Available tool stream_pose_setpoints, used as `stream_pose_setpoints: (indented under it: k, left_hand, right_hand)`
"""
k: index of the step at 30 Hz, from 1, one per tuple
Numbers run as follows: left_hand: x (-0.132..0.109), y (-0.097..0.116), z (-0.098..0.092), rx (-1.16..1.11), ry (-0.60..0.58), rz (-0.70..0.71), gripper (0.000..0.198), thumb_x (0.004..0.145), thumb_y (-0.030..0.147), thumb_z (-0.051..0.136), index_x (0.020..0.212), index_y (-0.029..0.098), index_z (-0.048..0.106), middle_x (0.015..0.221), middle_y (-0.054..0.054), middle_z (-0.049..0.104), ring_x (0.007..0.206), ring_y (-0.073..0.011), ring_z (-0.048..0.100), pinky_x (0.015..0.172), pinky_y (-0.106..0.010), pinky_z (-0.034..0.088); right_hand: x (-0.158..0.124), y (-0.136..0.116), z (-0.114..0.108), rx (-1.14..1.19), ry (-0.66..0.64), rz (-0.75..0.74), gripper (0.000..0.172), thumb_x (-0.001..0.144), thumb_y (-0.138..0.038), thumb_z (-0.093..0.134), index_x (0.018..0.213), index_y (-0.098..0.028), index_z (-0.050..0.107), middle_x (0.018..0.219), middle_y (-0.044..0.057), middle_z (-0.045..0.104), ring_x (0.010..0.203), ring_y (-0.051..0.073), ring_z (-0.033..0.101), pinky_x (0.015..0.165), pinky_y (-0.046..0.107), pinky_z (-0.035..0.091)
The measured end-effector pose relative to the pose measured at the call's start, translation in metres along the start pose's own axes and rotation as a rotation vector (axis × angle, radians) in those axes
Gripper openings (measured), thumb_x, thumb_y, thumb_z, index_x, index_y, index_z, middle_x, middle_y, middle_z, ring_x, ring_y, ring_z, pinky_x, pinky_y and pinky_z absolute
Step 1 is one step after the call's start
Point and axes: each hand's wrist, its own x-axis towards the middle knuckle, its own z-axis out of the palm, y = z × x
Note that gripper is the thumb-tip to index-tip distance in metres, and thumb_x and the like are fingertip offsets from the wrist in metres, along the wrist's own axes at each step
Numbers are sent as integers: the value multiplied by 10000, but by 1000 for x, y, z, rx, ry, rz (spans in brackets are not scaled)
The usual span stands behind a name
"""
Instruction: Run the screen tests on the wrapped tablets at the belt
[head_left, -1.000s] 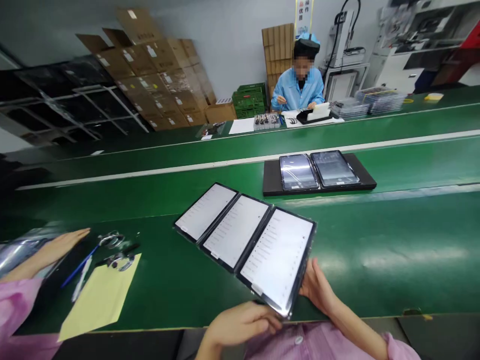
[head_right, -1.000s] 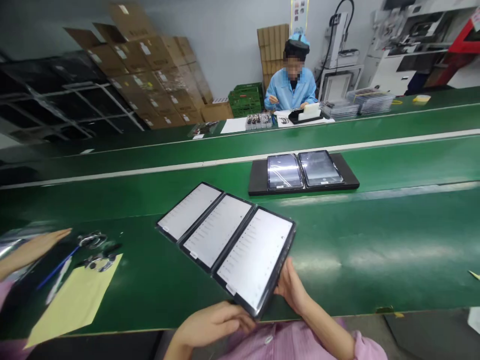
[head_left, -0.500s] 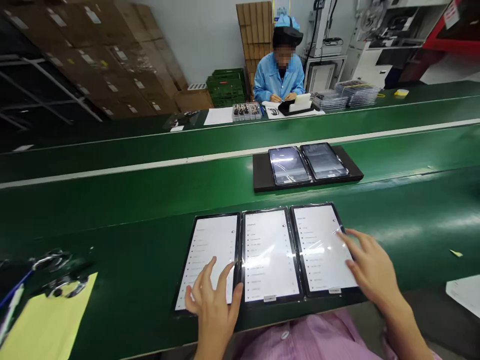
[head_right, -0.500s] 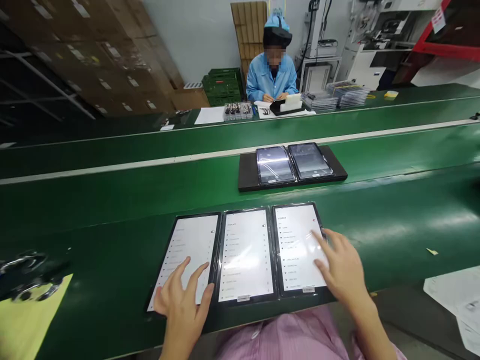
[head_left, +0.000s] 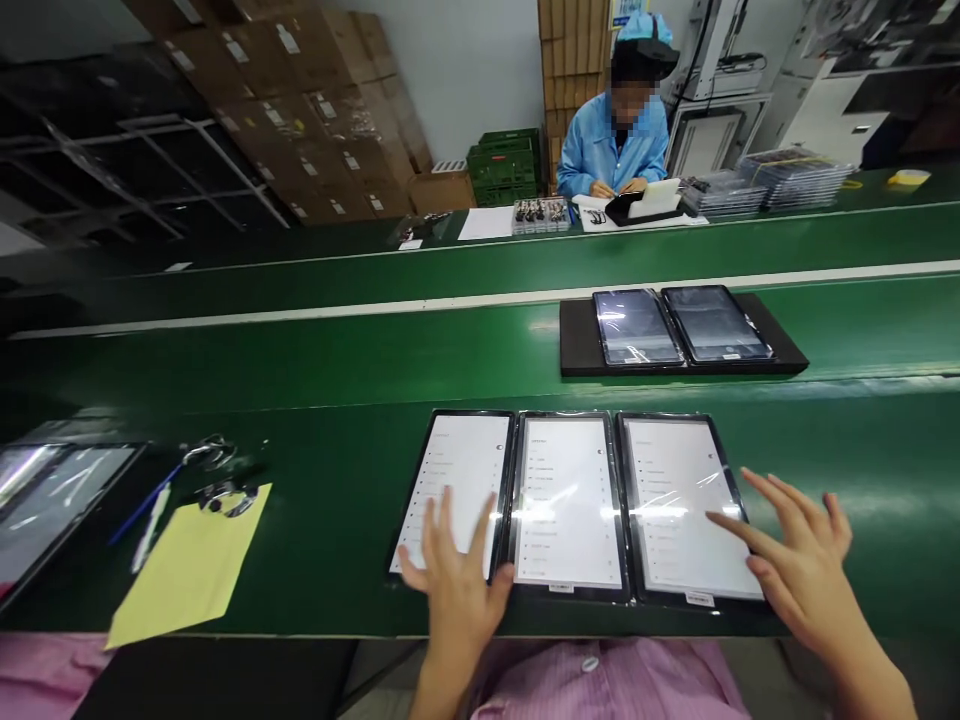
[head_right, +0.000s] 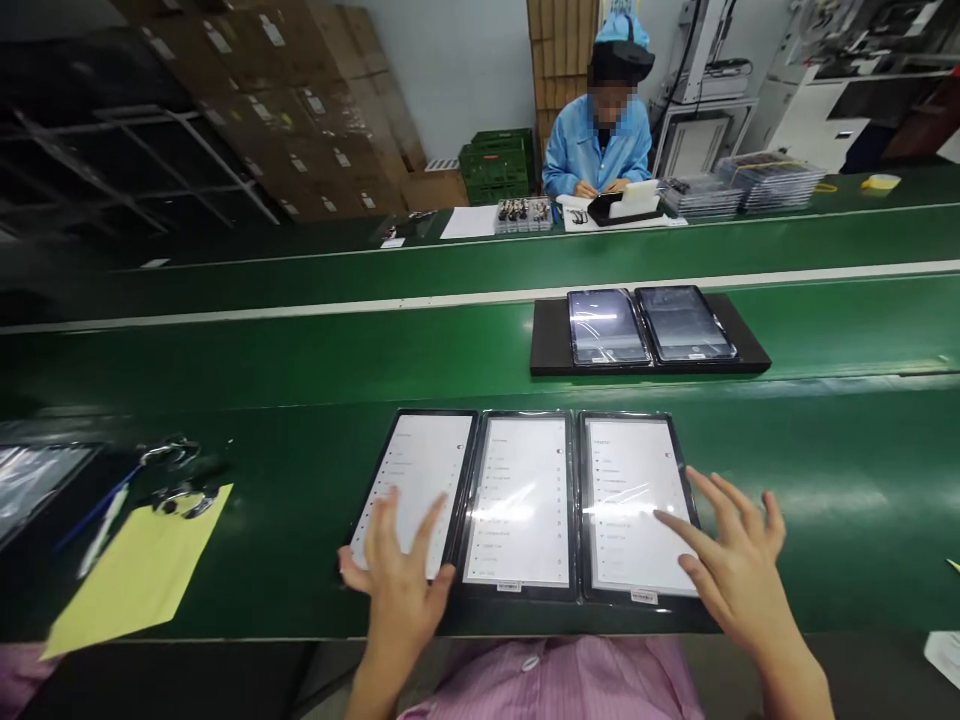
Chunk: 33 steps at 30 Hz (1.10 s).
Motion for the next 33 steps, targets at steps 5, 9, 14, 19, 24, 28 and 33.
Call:
stream_pose_setpoints:
  k: [5, 9, 14, 19, 24, 28, 33]
  left_hand:
    - [15, -36, -8, 19, 77, -215, 764, 966, 658, 248, 1529, 152, 352, 1607, -281, 235, 1375, -486, 397, 1089, -773, 68]
    - [12, -44, -1, -31, 54, -156, 723, 973, 634, 270, 1515, 167, 365, 1527, -241, 410, 1307, -413, 485, 1133, -683, 160]
    - [-3, -27, 7, -192, 24, 85, 582, 996, 539, 270, 1325, 197, 607, 1153, -151, 649, 1114, -291, 580, 1019, -456, 365]
    - [-9, 4, 10, -116, -53, 84, 608, 986, 581, 268, 1223, 232, 706, 1034, -132, 596, 985, -281, 547, 912, -462, 339]
    - [-7, 15, 8, -9, -82, 12, 625, 986, 611, 229, 1228, 292, 709, 1046, -125, 526, 900, -263, 490, 825, -444, 323]
    - [-1, 0, 0, 62, 63, -156, 779, 959, 673, 188, 1276, 139, 657, 1075, -177, 538, 926, -292, 479, 855, -481, 331]
    - [8, -32, -14, 118, 103, -268, 714, 979, 634, 179, 1423, 178, 501, 1145, -174, 673, 1079, -353, 493, 984, -601, 242]
  right_hand:
    - [2, -1, -3, -42, 33, 78, 610, 1033, -512, 191, 1098, -287, 754, 1371, 128, 503, 1223, 371, 482, 1101, 663, 192]
    - [7, -17, 10, -9, -47, -6, 531, 1045, -478, 241, 1142, -292, 728, 1397, 114, 499, 1252, 331, 459, 1129, 634, 161]
    - [7, -35, 21, 73, -145, -21, 537, 1037, -534, 231, 1251, -335, 681, 1491, 93, 424, 1310, 331, 402, 1140, 630, 143]
    - [7, -39, 26, 91, -170, -20, 552, 1021, -582, 235, 1314, -357, 645, 1528, 85, 377, 1316, 350, 393, 1134, 637, 157]
    - [6, -39, 29, 70, -136, -57, 631, 1011, -629, 179, 1289, -332, 661, 1504, 118, 393, 1295, 370, 410, 1120, 665, 118]
    - [4, -33, 24, 57, -91, 7, 676, 990, -657, 138, 1381, -332, 584, 1499, 123, 399, 1267, 381, 428, 1116, 670, 137]
    - [1, -25, 21, 49, -38, 38, 615, 1007, -597, 170, 1449, -319, 495, 1480, 138, 402, 1271, 387, 430, 1108, 682, 139]
